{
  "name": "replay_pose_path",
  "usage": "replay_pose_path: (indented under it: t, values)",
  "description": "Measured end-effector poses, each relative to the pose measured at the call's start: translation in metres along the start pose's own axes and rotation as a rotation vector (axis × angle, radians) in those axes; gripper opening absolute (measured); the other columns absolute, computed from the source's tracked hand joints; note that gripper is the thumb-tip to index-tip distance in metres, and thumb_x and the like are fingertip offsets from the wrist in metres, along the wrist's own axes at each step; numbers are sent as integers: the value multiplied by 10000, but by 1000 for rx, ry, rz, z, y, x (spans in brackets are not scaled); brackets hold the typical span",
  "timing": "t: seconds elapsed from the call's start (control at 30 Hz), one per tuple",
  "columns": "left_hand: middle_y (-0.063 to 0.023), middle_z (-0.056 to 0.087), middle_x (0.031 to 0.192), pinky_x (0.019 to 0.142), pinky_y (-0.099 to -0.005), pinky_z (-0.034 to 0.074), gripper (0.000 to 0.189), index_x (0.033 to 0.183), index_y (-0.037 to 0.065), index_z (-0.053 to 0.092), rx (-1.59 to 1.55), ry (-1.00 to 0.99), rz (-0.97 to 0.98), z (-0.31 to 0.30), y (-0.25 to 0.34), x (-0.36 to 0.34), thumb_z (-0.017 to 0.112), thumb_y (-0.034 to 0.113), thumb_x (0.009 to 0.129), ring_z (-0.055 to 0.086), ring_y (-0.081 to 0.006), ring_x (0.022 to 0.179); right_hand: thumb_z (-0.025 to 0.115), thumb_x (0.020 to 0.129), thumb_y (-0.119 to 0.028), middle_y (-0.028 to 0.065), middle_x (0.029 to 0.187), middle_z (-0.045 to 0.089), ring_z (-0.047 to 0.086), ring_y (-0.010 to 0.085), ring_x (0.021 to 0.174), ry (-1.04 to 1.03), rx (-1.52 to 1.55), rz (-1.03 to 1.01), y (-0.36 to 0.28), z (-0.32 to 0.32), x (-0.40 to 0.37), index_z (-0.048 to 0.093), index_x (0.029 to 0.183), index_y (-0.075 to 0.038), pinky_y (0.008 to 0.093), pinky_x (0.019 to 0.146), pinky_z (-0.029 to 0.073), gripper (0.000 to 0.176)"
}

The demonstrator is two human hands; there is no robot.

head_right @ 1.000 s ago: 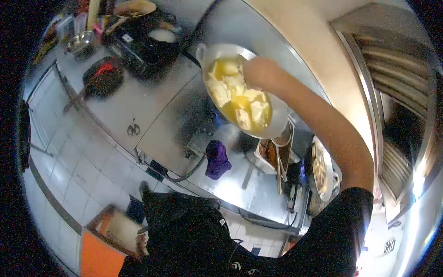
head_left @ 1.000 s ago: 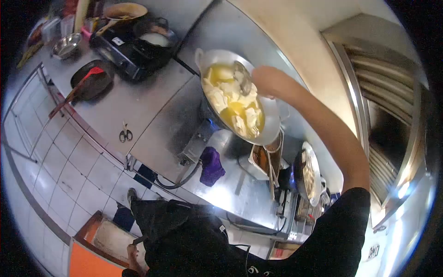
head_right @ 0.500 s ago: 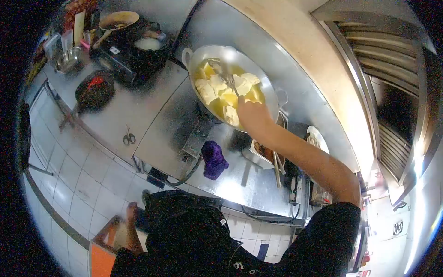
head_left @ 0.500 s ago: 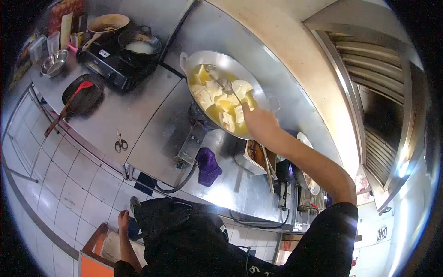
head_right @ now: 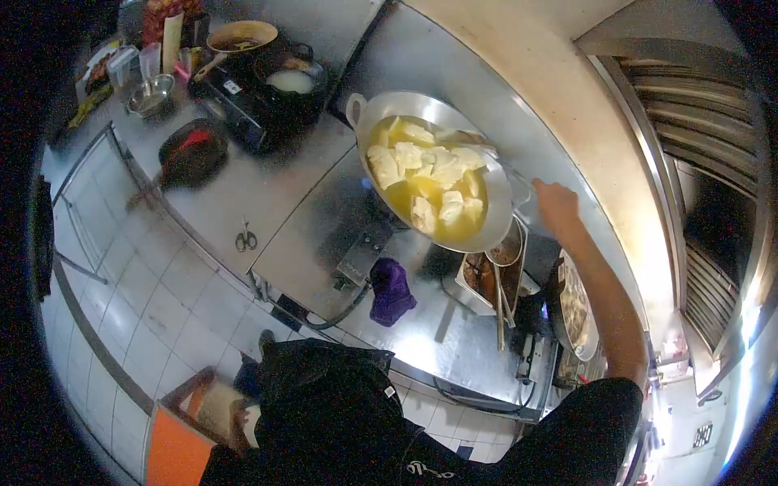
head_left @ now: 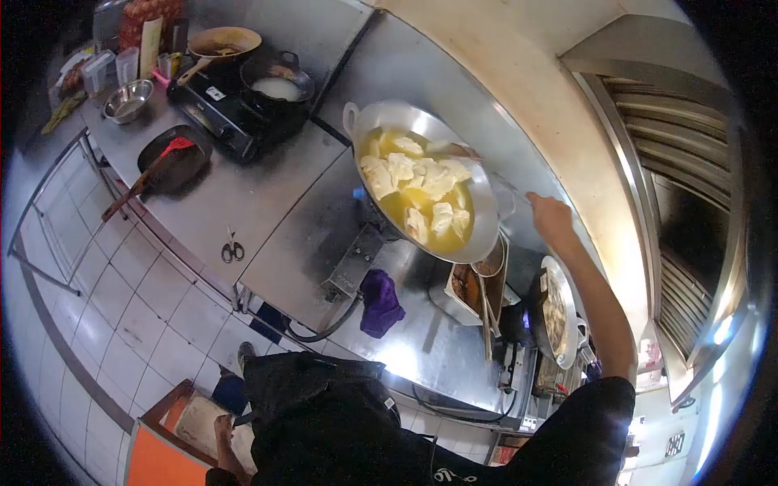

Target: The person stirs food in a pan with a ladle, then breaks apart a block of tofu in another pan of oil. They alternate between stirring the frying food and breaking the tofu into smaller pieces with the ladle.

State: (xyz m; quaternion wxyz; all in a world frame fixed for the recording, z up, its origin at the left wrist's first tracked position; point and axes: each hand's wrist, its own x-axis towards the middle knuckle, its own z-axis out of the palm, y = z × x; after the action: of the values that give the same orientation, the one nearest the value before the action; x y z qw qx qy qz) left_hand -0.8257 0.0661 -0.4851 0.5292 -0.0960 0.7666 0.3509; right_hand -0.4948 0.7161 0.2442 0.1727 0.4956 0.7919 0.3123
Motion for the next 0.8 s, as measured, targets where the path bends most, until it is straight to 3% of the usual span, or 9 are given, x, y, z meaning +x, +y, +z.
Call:
replay_pose_path:
  t: [0.23,0.3,0.37,0.43,0.5,0.57,0.6,0.67,0.8]
  values:
    - [-92,596,859,528,-403,459,339,1066,68,598,6,59,35,24,-1,9,554,311,835,562,-255,706,439,859,-72,204,830,641,638,358,796,-22,-56,-104,62,8,-7,577,1176,-130,462,682,509,351]
    - [-69,593,852,546,-391,451,296,1056,74,601,102,-59,221,29,-4,29,546,280,851,551,-246,708,453,866,-87,210,845,641,635,362,803,-83,-26,-169,68,13,-6,577,1179,-122,464,702,507,338]
    - [-44,580,820,555,-363,433,246,1022,77,597,336,7,445,48,31,3,573,264,863,537,-201,686,467,873,-101,215,860,642,633,365,810,-149,-3,-238,71,17,2,576,1181,-113,467,722,505,327]
    - [-23,564,782,551,-324,410,220,958,79,581,-275,-72,279,61,41,-11,619,271,856,510,-159,647,505,878,-143,218,887,643,629,373,820,-168,75,-323,68,21,11,595,1157,-92,460,752,500,298]
    - [3,535,734,530,-267,388,174,895,77,556,-317,-8,286,73,52,-12,640,224,857,461,-114,598,520,872,-150,220,896,643,628,373,825,-270,129,-350,62,6,19,609,1134,-86,450,758,502,284]
    - [-1,539,719,530,-267,402,199,906,53,568,-661,-366,229,67,15,44,641,231,856,470,-108,588,535,866,-156,223,904,643,628,373,831,-360,177,-368,52,-14,21,622,1111,-79,440,764,503,271]
    - [-1,539,719,530,-267,402,199,906,53,568,-668,-367,225,71,15,35,641,231,856,470,-108,588,541,862,-152,220,915,645,629,370,844,-416,154,-350,44,-23,19,627,1102,-72,429,772,503,266]
    - [-14,547,709,527,-266,412,205,896,27,573,-298,-73,409,77,37,-7,644,212,846,487,-108,581,546,859,-148,216,925,647,630,367,858,-464,123,-342,39,-25,23,632,1092,-65,419,780,504,262]
    - [-35,555,714,523,-276,418,205,878,10,568,-60,17,615,77,-29,31,642,196,830,502,-122,587,546,848,-130,206,938,654,637,356,863,-473,145,-480,36,-6,33,628,1092,-49,414,790,507,269]
